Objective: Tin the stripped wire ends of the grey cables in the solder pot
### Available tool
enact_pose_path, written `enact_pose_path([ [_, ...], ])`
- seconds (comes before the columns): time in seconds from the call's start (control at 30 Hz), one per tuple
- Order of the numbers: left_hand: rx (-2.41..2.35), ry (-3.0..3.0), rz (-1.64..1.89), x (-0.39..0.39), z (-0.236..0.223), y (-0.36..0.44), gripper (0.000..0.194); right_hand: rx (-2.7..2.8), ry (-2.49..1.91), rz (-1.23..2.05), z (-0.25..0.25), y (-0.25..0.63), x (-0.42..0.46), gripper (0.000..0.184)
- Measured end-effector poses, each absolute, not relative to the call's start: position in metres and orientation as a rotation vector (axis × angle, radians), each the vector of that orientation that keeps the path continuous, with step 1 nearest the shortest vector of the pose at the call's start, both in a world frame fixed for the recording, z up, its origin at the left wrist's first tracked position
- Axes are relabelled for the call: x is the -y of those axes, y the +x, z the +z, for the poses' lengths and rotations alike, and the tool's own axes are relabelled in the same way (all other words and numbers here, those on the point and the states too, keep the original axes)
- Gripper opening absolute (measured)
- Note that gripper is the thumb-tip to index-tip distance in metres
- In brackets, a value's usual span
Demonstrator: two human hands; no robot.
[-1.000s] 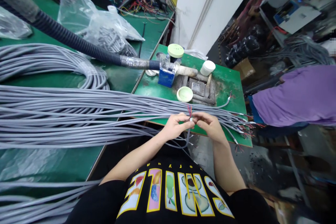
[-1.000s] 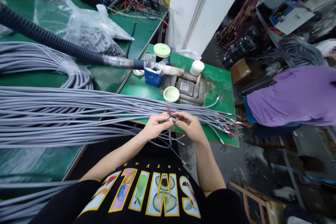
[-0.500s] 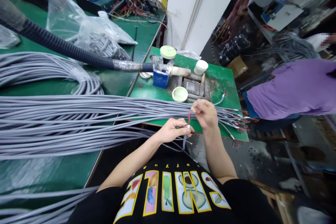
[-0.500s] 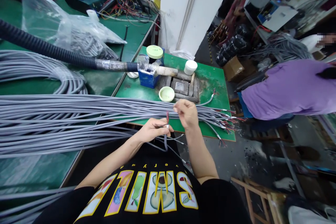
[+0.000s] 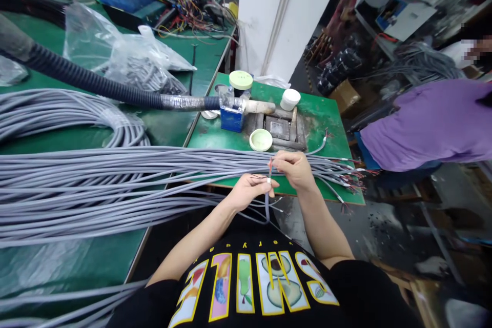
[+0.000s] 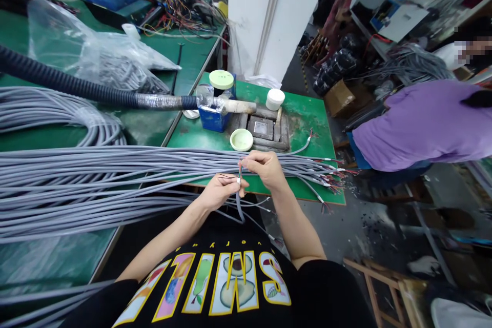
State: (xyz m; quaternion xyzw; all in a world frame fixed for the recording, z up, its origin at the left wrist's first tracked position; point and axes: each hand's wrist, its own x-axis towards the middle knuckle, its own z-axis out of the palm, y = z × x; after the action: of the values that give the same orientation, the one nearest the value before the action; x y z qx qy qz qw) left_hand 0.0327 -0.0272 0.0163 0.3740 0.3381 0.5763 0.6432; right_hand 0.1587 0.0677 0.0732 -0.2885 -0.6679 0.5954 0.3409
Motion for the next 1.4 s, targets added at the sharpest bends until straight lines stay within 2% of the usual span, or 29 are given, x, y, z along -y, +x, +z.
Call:
enact_pose_path([
  [0.13, -0.792, 0.741, 1.363, 0.025, 0.02, 0.031, 0.039, 1.683, -0.766, 1.427, 0.07, 0.156, -0.066, 0.011],
  [0.33, -0.751, 0.727, 1.349, 0.024, 0.019, 0.033, 0.033, 1.76, -0.846, 1.554, 0.081, 0.148, -0.062, 0.013],
  [0.57, -0.698, 0.518, 1.412, 0.022, 0.02, 0.03, 0.035, 1.77, -0.859, 1.337, 0.076, 0.146, -0.06, 0.013],
  [0.7, -0.653, 0.418, 1.483, 0.019, 0.021, 0.024, 0.036, 1.923, -0.798, 1.017, 0.067, 0.16, -0.057, 0.01],
  [0.9, -0.61, 0.328, 1.507, 0.017, 0.02, 0.021, 0.035, 2.328, -0.391, 0.39, 0.058, 0.175, -0.046, 0.034],
  [1.07, -0.603, 0.375, 1.515, 0.017, 0.024, 0.026, 0.033, 2.443, -0.186, 0.105, 0.047, 0.17, -0.045, 0.033],
  [1.2, -0.843, 0.654, 1.541, 0.02, 0.031, 0.018, 0.039, 2.301, -0.34, 0.179, 0.055, 0.173, -0.063, 0.026],
  [1.4, -1.644, 1.451, 1.594, 0.019, 0.033, -0.015, 0.02, 2.074, -0.713, 0.34, 0.081, 0.175, -0.102, 0.025],
])
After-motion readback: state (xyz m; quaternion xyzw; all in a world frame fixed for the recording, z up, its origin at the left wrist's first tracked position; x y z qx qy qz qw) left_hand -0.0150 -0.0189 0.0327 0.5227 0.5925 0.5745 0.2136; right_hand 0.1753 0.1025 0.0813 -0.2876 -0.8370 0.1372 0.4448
